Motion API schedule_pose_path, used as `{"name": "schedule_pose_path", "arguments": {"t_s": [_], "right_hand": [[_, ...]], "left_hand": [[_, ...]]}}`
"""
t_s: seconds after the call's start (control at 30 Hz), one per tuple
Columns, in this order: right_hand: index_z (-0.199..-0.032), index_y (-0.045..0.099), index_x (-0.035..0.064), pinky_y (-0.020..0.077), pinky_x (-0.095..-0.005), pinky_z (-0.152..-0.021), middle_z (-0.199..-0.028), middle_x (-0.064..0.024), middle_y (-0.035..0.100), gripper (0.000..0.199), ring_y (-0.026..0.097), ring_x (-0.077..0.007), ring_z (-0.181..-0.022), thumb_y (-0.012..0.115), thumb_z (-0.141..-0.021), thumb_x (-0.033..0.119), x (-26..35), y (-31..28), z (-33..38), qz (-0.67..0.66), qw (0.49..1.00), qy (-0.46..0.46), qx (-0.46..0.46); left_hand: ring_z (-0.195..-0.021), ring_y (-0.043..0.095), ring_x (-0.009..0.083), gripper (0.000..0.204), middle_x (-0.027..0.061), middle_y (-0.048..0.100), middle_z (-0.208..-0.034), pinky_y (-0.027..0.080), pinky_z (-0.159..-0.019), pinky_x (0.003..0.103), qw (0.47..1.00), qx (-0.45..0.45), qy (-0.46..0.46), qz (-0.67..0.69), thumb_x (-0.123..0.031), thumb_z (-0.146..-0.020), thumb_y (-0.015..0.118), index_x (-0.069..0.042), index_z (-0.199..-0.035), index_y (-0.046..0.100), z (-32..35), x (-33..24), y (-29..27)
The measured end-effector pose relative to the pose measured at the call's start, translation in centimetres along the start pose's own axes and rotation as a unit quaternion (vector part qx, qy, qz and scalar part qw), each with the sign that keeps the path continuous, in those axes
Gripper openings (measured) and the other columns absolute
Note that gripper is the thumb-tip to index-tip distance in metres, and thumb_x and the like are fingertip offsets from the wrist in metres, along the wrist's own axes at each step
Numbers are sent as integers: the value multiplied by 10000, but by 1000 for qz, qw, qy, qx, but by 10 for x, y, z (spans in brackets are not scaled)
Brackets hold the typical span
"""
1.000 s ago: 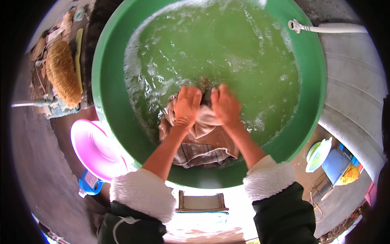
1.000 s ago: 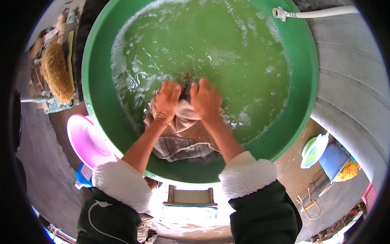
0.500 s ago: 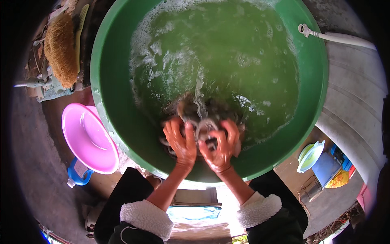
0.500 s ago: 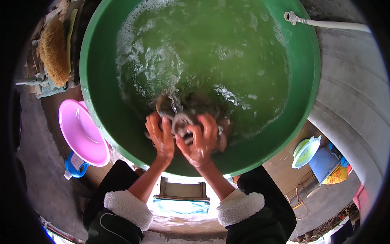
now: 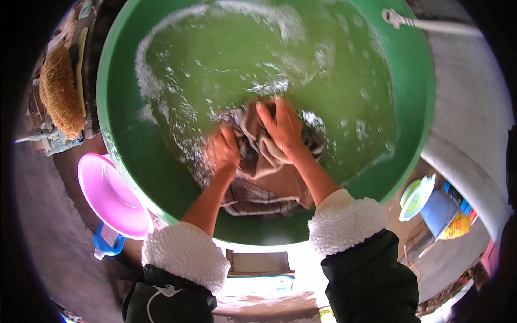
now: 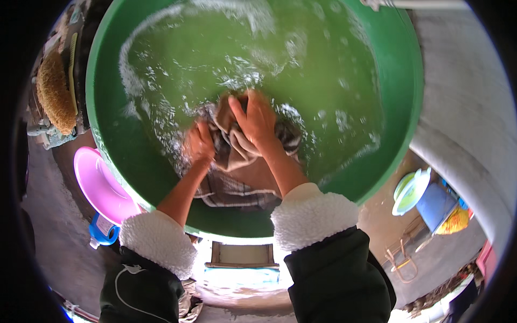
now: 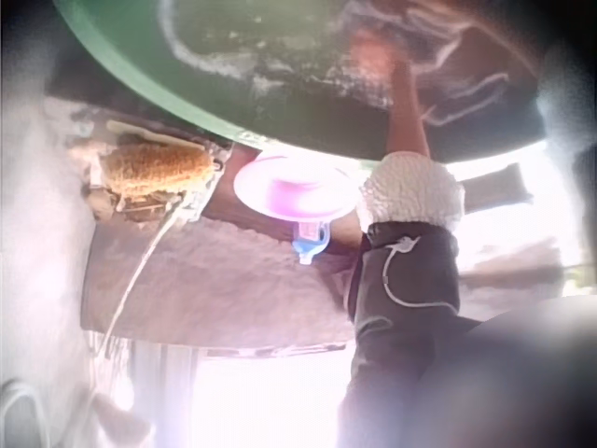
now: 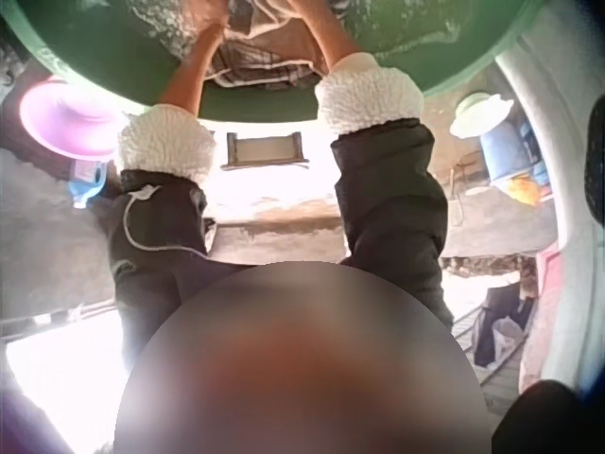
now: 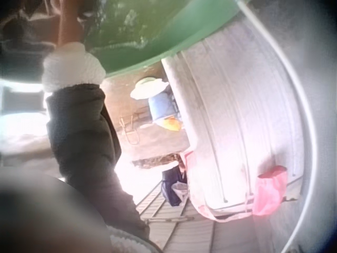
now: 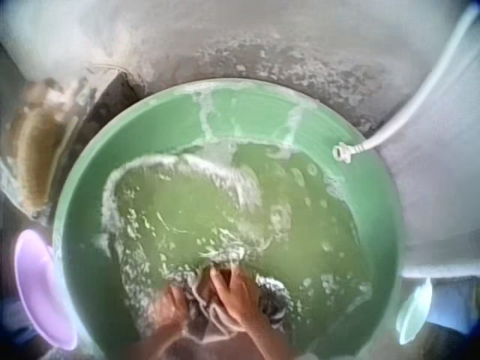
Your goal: The person hand-washes a plaid shirt in a green basin filled with soapy water. They repeatedly submerge, scrub, wring, and rinse the shirt, then briefly use a pink basin to scoop and pour water over it before returning to scrubbing and wringing the shirt.
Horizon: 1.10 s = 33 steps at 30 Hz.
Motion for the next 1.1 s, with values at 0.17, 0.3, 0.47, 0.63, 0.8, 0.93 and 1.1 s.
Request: {"name": "schedule_pose_path", "arguments": {"t_s": [0.17,0.3,0.47,0.63,0.8,0.93,1.1], "right_hand": [[-1349,426,-4,369,-447,-1030,-1337,-205,462,653,465,-361,-1220,614,-911,442,-42,-101,112,4,982,18,-187],[-1418,299,-94,345,-417,-1079,-1407,-255,387,952,411,-335,-1307,771,-781,432,-126,-47,208,-268,889,349,-126],[-1384,367,36,460,-368,-941,-1326,-157,491,900,507,-239,-1189,868,-685,302,-139,10,215,-332,843,393,-156],[-1189,513,57,500,-312,-805,-1087,-81,613,634,602,-179,-964,857,-665,153,-106,-28,207,-448,807,368,-113],[-1143,570,45,497,-272,-798,-1053,-44,612,558,587,-147,-956,837,-654,85,-38,-121,189,-458,862,205,-69],[-1220,560,51,502,-277,-868,-1115,-48,607,646,583,-154,-1025,826,-632,6,-11,-211,187,-355,918,171,-42],[-1304,532,75,487,-286,-919,-1194,-55,594,712,567,-162,-1097,790,-651,-44,25,-290,176,-287,939,153,-110]], "left_hand": [[-1128,548,401,610,235,567,-1224,419,-963,505,989,104,-76,77,-566,-952,389,-57,-1265,513,-21,5,-10],[-1255,444,396,914,238,451,-1344,356,-1029,509,966,53,240,77,-725,-791,554,-120,-1444,349,20,-76,-41],[-1222,455,386,897,201,467,-1282,403,-925,565,938,107,278,-176,-556,-625,776,-274,-1399,422,49,-117,-13],[-1043,612,344,553,154,611,-1122,524,-817,450,972,123,199,-26,-439,-661,778,-181,-1120,611,-10,-105,-16],[-924,681,254,467,133,711,-982,516,-789,354,987,133,-8,88,-418,-746,748,-105,-1086,678,-10,-43,-61],[-926,663,241,536,95,659,-1091,585,-656,431,871,216,-187,401,-431,-880,636,-43,-1245,580,29,-15,-81],[-959,645,228,553,94,630,-1073,620,-717,486,748,228,-319,535,-490,-906,584,-68,-1262,550,93,14,-83]]}}
Point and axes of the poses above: each hand's wrist, its own z-axis away from the middle knuckle, its own y-axis out of the palm, x = y × z, the point moved 9 cm from there along -z, towards the middle knuckle
